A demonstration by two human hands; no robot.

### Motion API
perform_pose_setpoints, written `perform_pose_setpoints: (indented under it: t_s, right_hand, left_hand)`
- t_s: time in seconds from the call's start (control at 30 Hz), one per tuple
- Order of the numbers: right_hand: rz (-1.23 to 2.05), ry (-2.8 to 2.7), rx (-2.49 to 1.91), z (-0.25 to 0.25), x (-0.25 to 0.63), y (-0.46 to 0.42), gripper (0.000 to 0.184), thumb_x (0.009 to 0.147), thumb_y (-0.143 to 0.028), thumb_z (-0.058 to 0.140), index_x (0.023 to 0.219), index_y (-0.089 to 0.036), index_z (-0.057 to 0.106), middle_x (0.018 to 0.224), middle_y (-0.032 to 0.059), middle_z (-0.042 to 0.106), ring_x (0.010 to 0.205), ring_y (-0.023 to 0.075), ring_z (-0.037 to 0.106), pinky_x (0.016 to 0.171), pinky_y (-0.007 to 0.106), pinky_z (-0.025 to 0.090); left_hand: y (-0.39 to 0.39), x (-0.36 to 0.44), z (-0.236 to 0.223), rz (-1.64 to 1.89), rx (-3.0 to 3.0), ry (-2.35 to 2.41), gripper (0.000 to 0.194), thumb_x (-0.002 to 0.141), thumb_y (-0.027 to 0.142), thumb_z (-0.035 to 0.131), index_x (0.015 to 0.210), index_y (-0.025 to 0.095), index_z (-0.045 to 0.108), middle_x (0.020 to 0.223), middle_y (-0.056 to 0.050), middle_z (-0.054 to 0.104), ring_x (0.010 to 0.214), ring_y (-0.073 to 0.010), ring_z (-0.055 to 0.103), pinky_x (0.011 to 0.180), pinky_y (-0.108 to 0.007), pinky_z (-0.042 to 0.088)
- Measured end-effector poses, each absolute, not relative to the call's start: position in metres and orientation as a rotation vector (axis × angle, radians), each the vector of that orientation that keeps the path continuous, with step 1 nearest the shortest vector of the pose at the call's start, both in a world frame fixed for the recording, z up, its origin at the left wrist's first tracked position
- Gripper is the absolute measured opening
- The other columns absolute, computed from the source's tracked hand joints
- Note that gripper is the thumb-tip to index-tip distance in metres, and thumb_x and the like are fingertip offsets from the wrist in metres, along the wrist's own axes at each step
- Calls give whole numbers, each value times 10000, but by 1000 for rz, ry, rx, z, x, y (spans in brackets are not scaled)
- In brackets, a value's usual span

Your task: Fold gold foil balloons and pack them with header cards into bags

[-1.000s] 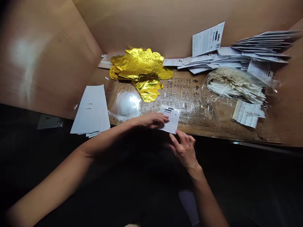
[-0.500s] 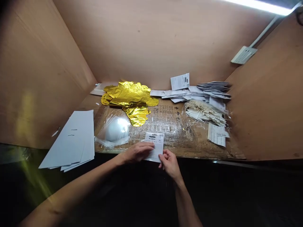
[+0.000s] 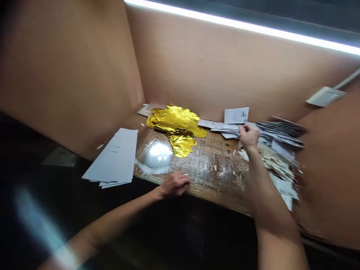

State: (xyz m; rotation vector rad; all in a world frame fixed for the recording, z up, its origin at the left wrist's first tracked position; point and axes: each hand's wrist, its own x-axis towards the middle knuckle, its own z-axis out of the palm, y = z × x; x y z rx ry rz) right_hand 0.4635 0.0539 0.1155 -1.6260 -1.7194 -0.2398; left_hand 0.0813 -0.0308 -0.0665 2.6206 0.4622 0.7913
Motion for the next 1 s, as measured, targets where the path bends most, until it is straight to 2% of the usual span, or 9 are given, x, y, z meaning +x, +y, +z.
perform_pose_setpoints:
  t_s: [0.1,0.27,0.5,0.6,0.7,0.77,0.9,0.97,1.0]
  right_hand:
    - [-80,-1936,-1674,37,373,72,666,1046,-683,455,794,-146,757,676,87,731,580,167,597,612,321,428]
    - [-104,-2232,-1633,-37,261,83,324,1017,-477,645,1022,-168,745,1075,152,740,936,270,613,786,354,423]
    - [-277,-2458,-1608,-8,292,28,221,1018,-141,522,976,-180,736,1033,147,709,973,289,556,905,422,350]
    - [-489,-2523,-1492,8,316,-18,276,1002,-79,531,1068,-216,761,1067,119,735,1023,285,585,987,463,323]
    - [-604,-2591,-1314,24,326,-51,311,996,-38,550,1069,-258,758,1174,80,763,1126,260,618,1049,464,308]
    - [-543,-2604,-1246,34,331,-64,306,991,-36,572,1047,-279,750,1267,44,762,1195,233,628,1082,447,314]
    - [-407,-2463,-1352,50,347,-84,321,964,-128,692,1176,-367,727,1313,-2,743,1219,226,655,1123,451,372]
    - [-450,-2226,-1415,52,355,-100,411,927,-202,757,1281,-391,671,1335,44,702,1243,285,654,1117,517,428]
    - [-433,-2084,-1409,49,358,-109,499,914,-242,766,1365,-390,610,1390,80,657,1276,326,641,1100,561,462]
  left_hand:
    - [-27,81,-68,785,2670,468,145,992,224,578,924,185,700,883,-68,742,875,-212,701,855,-331,555]
    - [-29,83,-72,825,2623,469,150,987,236,588,974,190,730,890,-77,770,861,-230,732,842,-351,580]
    - [-20,61,-70,1092,2232,676,185,999,290,594,1051,208,751,917,-69,804,831,-202,771,813,-326,624]
    - [24,54,-44,1198,2080,890,260,1008,284,576,1216,196,705,1129,-97,790,1008,-219,755,943,-375,610]
    - [84,72,-14,1071,2239,893,750,813,233,780,1507,134,512,1562,-210,556,1468,-356,513,1232,-524,416]
    - [114,95,-2,869,2254,821,880,728,263,857,1513,108,491,1479,-228,614,1382,-387,580,1191,-542,435]
    - [117,122,-1,769,2075,682,371,844,300,744,1170,129,703,960,-86,768,881,-239,732,882,-372,570]
    - [94,114,-12,976,2047,673,159,897,303,673,907,151,717,865,-62,744,814,-202,703,821,-336,560]
    - [79,105,-20,1093,2055,671,179,916,309,648,822,162,692,848,-60,733,813,-194,691,811,-332,557]
